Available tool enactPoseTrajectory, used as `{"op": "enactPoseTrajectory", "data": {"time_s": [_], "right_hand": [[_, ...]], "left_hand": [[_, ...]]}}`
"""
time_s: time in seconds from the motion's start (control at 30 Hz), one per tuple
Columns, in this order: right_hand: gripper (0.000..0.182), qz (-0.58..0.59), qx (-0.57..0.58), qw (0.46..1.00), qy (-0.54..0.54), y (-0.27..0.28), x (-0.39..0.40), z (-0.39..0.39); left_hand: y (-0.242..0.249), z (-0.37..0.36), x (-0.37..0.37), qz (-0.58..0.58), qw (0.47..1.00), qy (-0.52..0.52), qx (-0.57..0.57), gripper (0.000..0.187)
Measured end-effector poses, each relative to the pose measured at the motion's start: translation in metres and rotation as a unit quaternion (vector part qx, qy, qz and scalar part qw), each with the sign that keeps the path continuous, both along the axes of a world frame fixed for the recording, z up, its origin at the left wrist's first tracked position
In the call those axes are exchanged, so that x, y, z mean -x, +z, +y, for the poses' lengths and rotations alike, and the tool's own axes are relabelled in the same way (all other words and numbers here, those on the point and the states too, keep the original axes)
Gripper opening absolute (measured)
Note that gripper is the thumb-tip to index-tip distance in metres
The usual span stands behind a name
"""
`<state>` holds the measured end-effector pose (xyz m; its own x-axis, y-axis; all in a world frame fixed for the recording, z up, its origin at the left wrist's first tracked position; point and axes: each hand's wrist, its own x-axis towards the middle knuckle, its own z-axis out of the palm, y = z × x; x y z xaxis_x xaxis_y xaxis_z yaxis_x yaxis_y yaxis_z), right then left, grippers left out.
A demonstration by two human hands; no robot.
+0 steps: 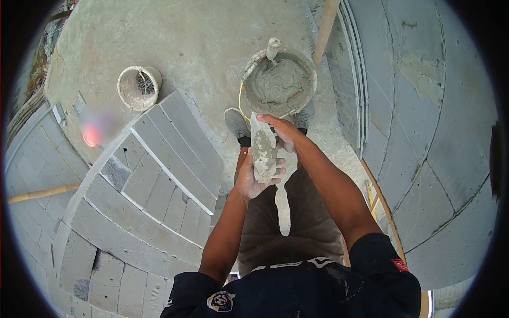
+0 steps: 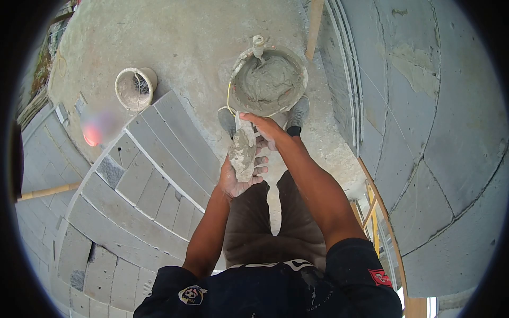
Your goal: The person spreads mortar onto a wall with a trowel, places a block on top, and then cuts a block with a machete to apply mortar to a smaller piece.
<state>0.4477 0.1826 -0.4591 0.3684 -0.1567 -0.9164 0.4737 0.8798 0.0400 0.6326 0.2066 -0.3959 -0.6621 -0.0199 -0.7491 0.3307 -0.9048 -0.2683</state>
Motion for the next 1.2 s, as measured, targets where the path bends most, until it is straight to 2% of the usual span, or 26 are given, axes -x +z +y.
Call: {"op": "enactPoseTrajectory", "data": {"time_s": [0.03, 0.07, 0.13, 0.17, 0.23, 0.27, 0.33, 0.37, 0.4, 0.43, 0.47, 0.5, 0.57, 0.67, 0.87, 0.97, 1.07, 1.17, 1.2], "right_hand": [[0.074, 0.001, -0.001, 1.000, 0.000, -0.004, 0.000, 0.004], [0.075, 0.002, -0.007, 1.000, 0.001, -0.005, -0.001, 0.004], [0.076, 0.001, -0.012, 1.000, 0.003, -0.006, 0.001, 0.004], [0.076, -0.003, -0.009, 1.000, 0.014, -0.002, 0.003, 0.002], [0.076, -0.006, -0.007, 1.000, 0.025, 0.000, 0.005, 0.002], [0.072, 0.010, -0.013, 1.000, 0.024, -0.002, 0.003, 0.003], [0.067, 0.026, -0.018, 0.999, 0.025, -0.008, 0.001, 0.004], [0.069, 0.025, -0.014, 0.999, 0.020, -0.008, 0.002, 0.004], [0.071, 0.024, -0.011, 1.000, 0.014, -0.009, 0.003, 0.003], [0.071, 0.026, -0.012, 0.999, 0.015, -0.010, 0.005, 0.003], [0.072, 0.032, -0.017, 0.999, 0.024, -0.011, 0.007, 0.002], [0.073, 0.036, -0.022, 0.998, 0.035, -0.012, 0.007, 0.002], [0.075, 0.024, -0.012, 0.999, 0.044, -0.013, 0.006, 0.001], [0.077, -0.002, 0.006, 0.999, 0.051, -0.012, 0.002, 0.000], [0.087, -0.017, 0.024, 0.998, 0.050, -0.006, 0.000, -0.003], [0.094, -0.043, 0.027, 0.997, 0.064, 0.007, 0.006, -0.019], [0.099, -0.071, 0.038, 0.992, 0.096, 0.001, 0.007, -0.030], [0.101, -0.051, 0.048, 0.987, 0.147, 0.000, 0.007, -0.047], [0.094, -0.030, 0.033, 0.975, 0.218, 0.001, 0.009, -0.056]], "left_hand": [[0.007, -0.005, 0.004, -0.028, 0.996, -0.070, 0.041, 0.083], [0.012, -0.010, 0.007, -0.027, 0.996, -0.070, 0.041, 0.083], [0.017, -0.016, 0.012, -0.088, 0.974, -0.194, 0.071, 0.095], [0.010, -0.011, 0.007, -0.089, 0.974, -0.194, 0.071, 0.095], [-0.012, 0.003, -0.007, -0.212, 0.926, -0.285, 0.128, 0.092], [-0.011, -0.001, -0.009, -0.211, 0.927, -0.284, 0.128, 0.092], [-0.010, -0.013, -0.017, -0.299, 0.860, -0.295, 0.291, 0.081], [-0.010, -0.022, -0.024, -0.298, 0.860, -0.293, 0.292, 0.081], [-0.009, -0.035, -0.033, -0.235, 0.824, -0.338, 0.389, 0.087], [-0.009, -0.046, -0.039, -0.168, 0.775, -0.376, 0.480, 0.101], [-0.003, -0.060, -0.037, -0.162, 0.717, -0.440, 0.516, 0.119], [-0.003, -0.065, -0.034, -0.162, 0.718, -0.440, 0.515, 0.119], [-0.005, -0.077, -0.029, -0.168, 0.506, -0.512, 0.674, 0.125], [-0.013, -0.093, -0.017, -0.143, 0.474, -0.503, 0.708, 0.124], [-0.029, -0.099, -0.018, -0.121, 0.470, -0.414, 0.770, 0.113], [-0.028, -0.102, -0.018, -0.146, 0.475, -0.401, 0.769, 0.110], [-0.021, -0.112, -0.016, -0.176, 0.512, -0.446, 0.712, 0.105], [-0.022, -0.117, -0.018, -0.177, 0.518, -0.450, 0.706, 0.101], [-0.022, -0.115, -0.020, -0.177, 0.519, -0.450, 0.705, 0.101]]}}
